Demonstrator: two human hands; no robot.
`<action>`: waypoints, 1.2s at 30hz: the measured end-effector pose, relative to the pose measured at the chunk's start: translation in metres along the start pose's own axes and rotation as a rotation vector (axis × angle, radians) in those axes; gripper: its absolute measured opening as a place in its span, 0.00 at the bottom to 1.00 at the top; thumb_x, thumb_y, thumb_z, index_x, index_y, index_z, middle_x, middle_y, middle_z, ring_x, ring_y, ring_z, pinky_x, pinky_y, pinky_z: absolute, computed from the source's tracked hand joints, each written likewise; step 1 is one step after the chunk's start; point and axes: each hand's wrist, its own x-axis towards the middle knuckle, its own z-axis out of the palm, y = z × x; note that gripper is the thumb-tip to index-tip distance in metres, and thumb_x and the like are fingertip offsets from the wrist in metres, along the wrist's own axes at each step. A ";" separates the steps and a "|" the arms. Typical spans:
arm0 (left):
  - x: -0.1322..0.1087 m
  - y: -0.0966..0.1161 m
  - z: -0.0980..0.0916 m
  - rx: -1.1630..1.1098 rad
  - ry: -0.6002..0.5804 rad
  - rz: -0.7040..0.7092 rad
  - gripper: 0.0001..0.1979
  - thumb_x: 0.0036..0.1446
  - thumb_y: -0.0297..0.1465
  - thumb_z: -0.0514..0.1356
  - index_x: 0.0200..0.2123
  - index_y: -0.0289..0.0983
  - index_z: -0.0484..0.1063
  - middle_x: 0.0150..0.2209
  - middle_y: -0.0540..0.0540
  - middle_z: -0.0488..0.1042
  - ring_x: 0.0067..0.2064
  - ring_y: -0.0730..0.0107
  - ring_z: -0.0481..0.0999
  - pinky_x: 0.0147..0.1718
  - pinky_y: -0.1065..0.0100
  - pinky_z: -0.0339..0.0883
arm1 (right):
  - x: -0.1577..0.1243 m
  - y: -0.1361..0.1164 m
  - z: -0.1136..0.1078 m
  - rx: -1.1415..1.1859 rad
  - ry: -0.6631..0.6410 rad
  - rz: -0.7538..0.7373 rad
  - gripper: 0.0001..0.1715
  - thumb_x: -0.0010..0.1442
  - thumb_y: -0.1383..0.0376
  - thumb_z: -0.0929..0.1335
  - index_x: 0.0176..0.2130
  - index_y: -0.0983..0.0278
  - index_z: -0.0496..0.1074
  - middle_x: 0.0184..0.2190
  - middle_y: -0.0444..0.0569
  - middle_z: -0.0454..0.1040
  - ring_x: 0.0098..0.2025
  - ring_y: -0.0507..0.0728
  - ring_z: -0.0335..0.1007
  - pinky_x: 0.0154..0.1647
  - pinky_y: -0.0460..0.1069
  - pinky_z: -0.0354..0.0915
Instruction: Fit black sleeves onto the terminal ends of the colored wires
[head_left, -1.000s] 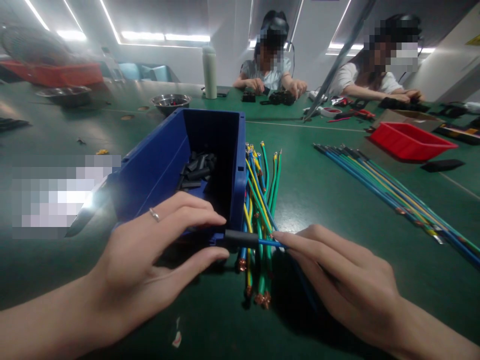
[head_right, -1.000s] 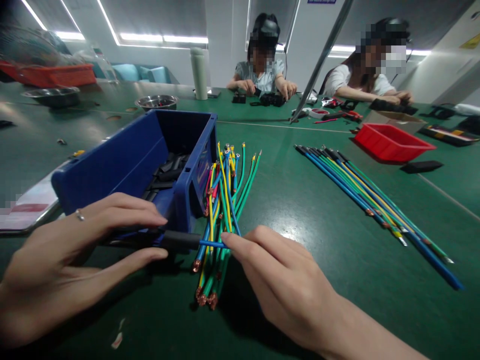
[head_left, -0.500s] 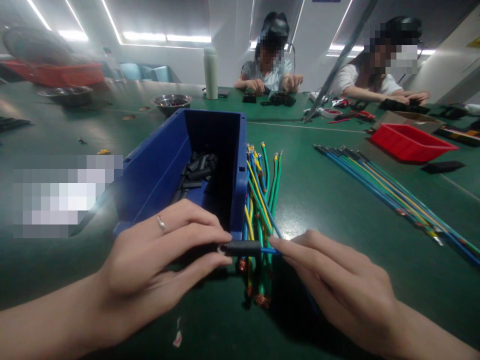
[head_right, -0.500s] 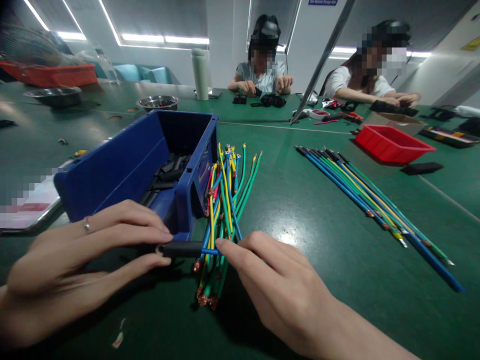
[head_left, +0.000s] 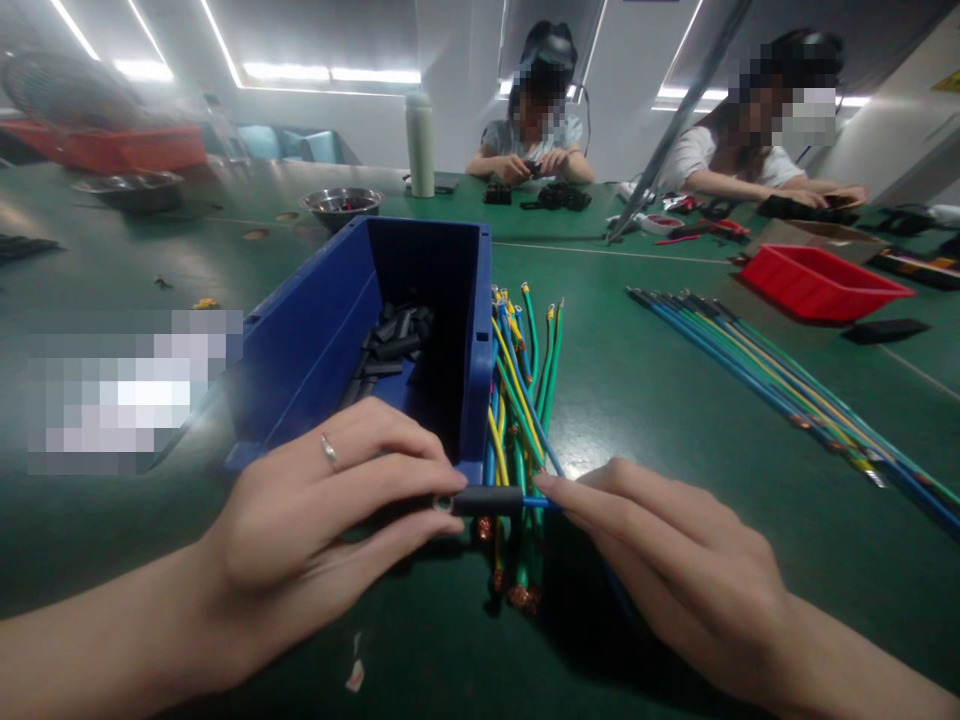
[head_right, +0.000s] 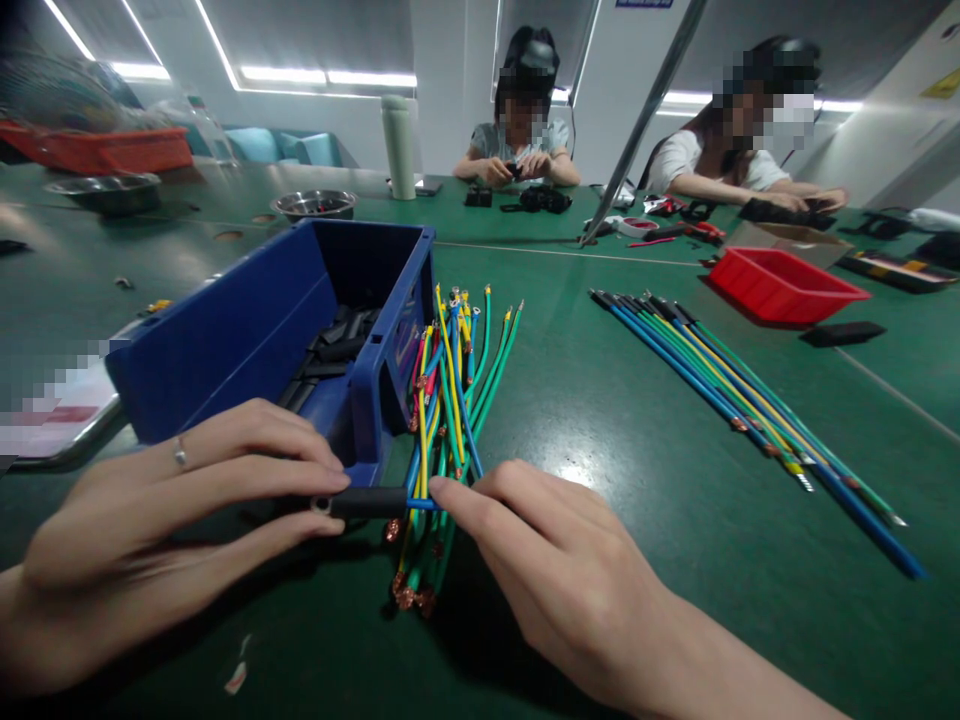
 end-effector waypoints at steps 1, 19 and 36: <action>0.000 0.000 0.000 0.003 -0.007 0.004 0.09 0.63 0.25 0.63 0.47 0.39 0.76 0.43 0.48 0.76 0.43 0.72 0.77 0.42 0.76 0.72 | 0.001 0.000 0.000 -0.004 0.001 -0.005 0.16 0.68 0.75 0.62 0.52 0.68 0.71 0.29 0.45 0.71 0.27 0.49 0.64 0.27 0.45 0.59; -0.001 0.001 0.002 -0.050 0.032 -0.002 0.07 0.66 0.24 0.59 0.42 0.38 0.76 0.41 0.48 0.76 0.42 0.72 0.76 0.40 0.74 0.70 | 0.004 0.004 -0.001 -0.069 -0.005 -0.064 0.15 0.68 0.75 0.60 0.50 0.70 0.70 0.24 0.44 0.67 0.24 0.51 0.59 0.23 0.47 0.54; -0.018 0.015 0.009 0.247 0.077 0.237 0.13 0.66 0.22 0.53 0.49 0.37 0.71 0.38 0.47 0.77 0.42 0.64 0.75 0.41 0.64 0.70 | -0.002 0.017 -0.010 -0.109 0.115 0.012 0.14 0.65 0.75 0.64 0.50 0.64 0.68 0.37 0.48 0.75 0.34 0.51 0.73 0.32 0.46 0.67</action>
